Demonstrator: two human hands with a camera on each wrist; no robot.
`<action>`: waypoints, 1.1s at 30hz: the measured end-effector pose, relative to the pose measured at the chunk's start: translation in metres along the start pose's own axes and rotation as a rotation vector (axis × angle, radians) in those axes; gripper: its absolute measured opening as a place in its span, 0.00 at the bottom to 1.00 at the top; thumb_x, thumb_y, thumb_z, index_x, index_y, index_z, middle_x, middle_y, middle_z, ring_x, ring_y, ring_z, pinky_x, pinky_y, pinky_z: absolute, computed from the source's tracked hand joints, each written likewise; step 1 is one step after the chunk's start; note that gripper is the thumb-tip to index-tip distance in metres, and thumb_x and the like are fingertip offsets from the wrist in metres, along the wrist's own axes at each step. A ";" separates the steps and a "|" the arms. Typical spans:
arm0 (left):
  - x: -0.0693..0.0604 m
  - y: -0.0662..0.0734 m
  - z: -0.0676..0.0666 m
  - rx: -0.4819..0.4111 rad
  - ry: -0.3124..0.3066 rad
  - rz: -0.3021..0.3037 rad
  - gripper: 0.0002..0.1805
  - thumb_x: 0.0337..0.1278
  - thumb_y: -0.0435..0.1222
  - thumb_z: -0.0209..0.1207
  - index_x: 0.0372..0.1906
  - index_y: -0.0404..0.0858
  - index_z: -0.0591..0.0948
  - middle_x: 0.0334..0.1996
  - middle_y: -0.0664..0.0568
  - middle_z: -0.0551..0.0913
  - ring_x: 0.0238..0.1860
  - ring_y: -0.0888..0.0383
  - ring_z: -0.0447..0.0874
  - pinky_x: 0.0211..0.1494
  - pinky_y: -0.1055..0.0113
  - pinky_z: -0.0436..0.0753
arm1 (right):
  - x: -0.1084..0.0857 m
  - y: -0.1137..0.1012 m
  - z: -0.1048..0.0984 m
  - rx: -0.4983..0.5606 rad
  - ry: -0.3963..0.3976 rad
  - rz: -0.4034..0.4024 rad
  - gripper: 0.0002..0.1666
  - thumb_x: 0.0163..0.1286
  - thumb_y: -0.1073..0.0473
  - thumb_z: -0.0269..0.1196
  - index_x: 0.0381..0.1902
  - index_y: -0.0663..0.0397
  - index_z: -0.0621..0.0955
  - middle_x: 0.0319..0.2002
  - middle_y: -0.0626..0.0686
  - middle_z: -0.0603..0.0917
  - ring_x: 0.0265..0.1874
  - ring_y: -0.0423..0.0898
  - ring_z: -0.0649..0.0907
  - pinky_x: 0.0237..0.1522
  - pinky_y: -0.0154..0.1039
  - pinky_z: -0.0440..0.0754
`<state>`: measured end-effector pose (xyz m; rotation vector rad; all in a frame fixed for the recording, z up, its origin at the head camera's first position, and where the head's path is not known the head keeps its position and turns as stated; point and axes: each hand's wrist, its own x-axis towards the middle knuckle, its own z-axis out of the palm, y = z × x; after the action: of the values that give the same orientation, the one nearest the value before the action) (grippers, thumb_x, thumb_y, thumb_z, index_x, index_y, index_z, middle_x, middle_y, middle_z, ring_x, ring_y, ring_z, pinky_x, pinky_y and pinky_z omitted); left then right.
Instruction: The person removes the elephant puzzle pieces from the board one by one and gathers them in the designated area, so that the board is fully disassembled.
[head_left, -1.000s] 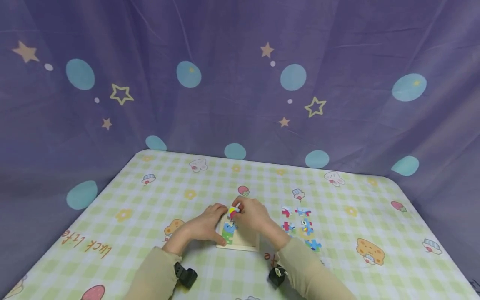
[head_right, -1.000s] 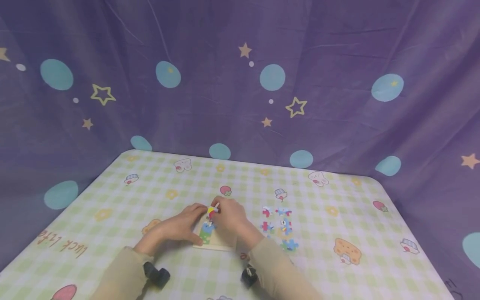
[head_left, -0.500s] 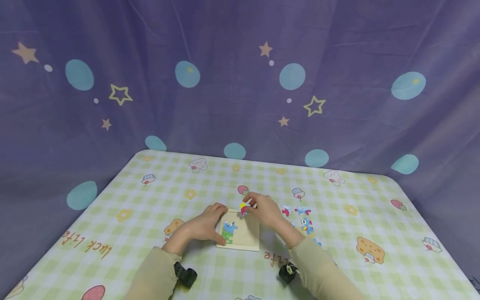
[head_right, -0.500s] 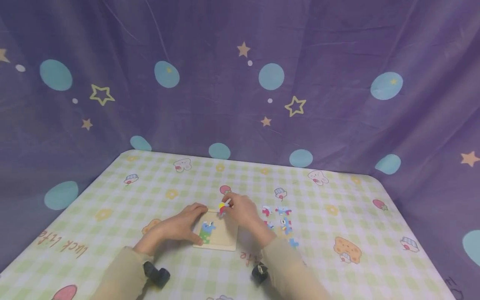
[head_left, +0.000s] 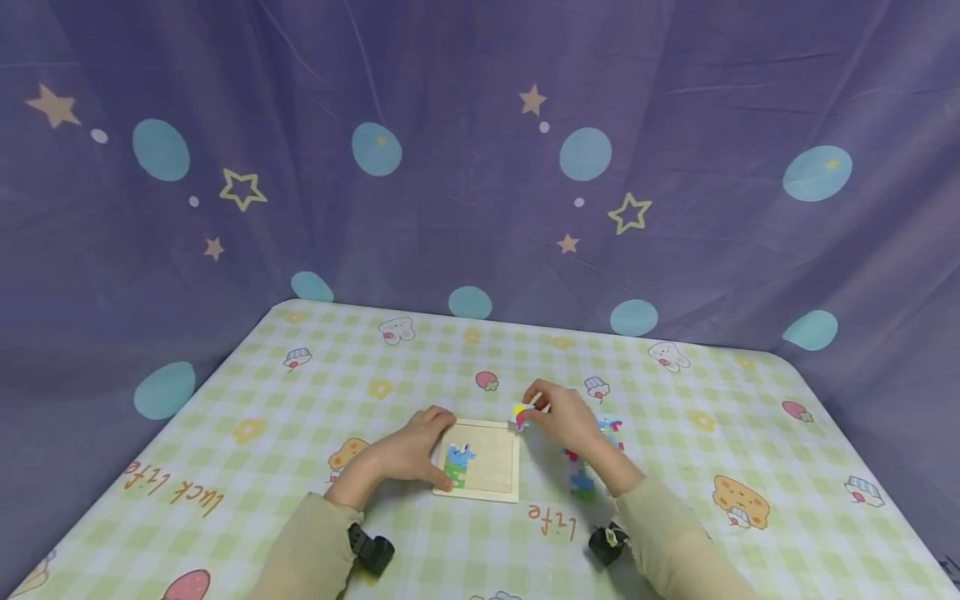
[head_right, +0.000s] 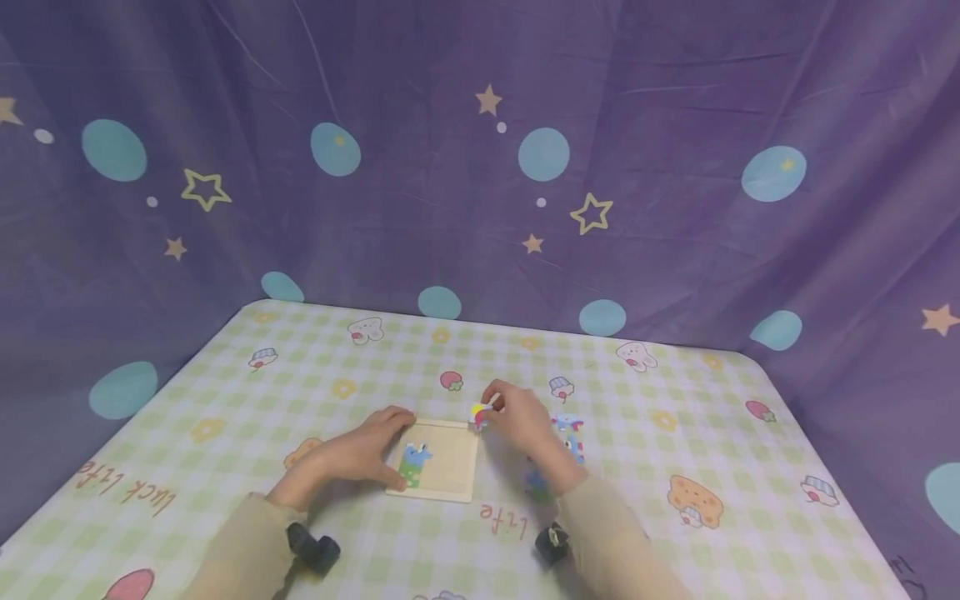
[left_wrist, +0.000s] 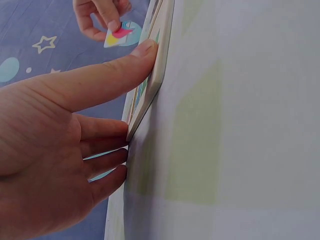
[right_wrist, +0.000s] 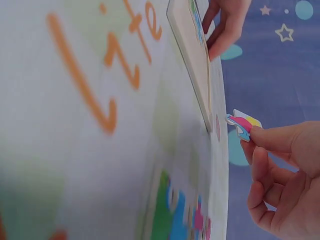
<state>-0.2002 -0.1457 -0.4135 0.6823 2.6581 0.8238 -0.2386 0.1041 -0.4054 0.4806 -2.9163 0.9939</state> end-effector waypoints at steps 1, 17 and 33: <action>0.000 0.000 0.000 0.000 -0.001 -0.001 0.49 0.33 0.42 0.72 0.63 0.28 0.61 0.63 0.41 0.60 0.64 0.45 0.56 0.64 0.51 0.61 | -0.001 0.002 -0.002 0.007 0.000 0.009 0.08 0.58 0.58 0.65 0.35 0.48 0.79 0.30 0.50 0.82 0.19 0.40 0.74 0.21 0.35 0.69; 0.000 0.000 -0.001 0.002 -0.006 -0.004 0.49 0.33 0.43 0.72 0.63 0.28 0.61 0.63 0.41 0.60 0.65 0.46 0.56 0.64 0.51 0.60 | -0.012 0.046 -0.032 0.057 0.000 0.063 0.07 0.62 0.59 0.60 0.39 0.51 0.79 0.33 0.53 0.81 0.21 0.45 0.78 0.22 0.36 0.73; 0.001 -0.001 0.000 0.003 -0.011 -0.006 0.49 0.34 0.44 0.71 0.64 0.29 0.61 0.63 0.42 0.60 0.65 0.46 0.55 0.64 0.51 0.61 | -0.024 0.080 -0.054 0.024 0.041 0.115 0.06 0.63 0.61 0.59 0.38 0.54 0.79 0.29 0.52 0.82 0.22 0.43 0.78 0.25 0.36 0.75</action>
<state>-0.2013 -0.1464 -0.4138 0.6776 2.6509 0.8128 -0.2438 0.2035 -0.4127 0.2921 -2.9275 1.0391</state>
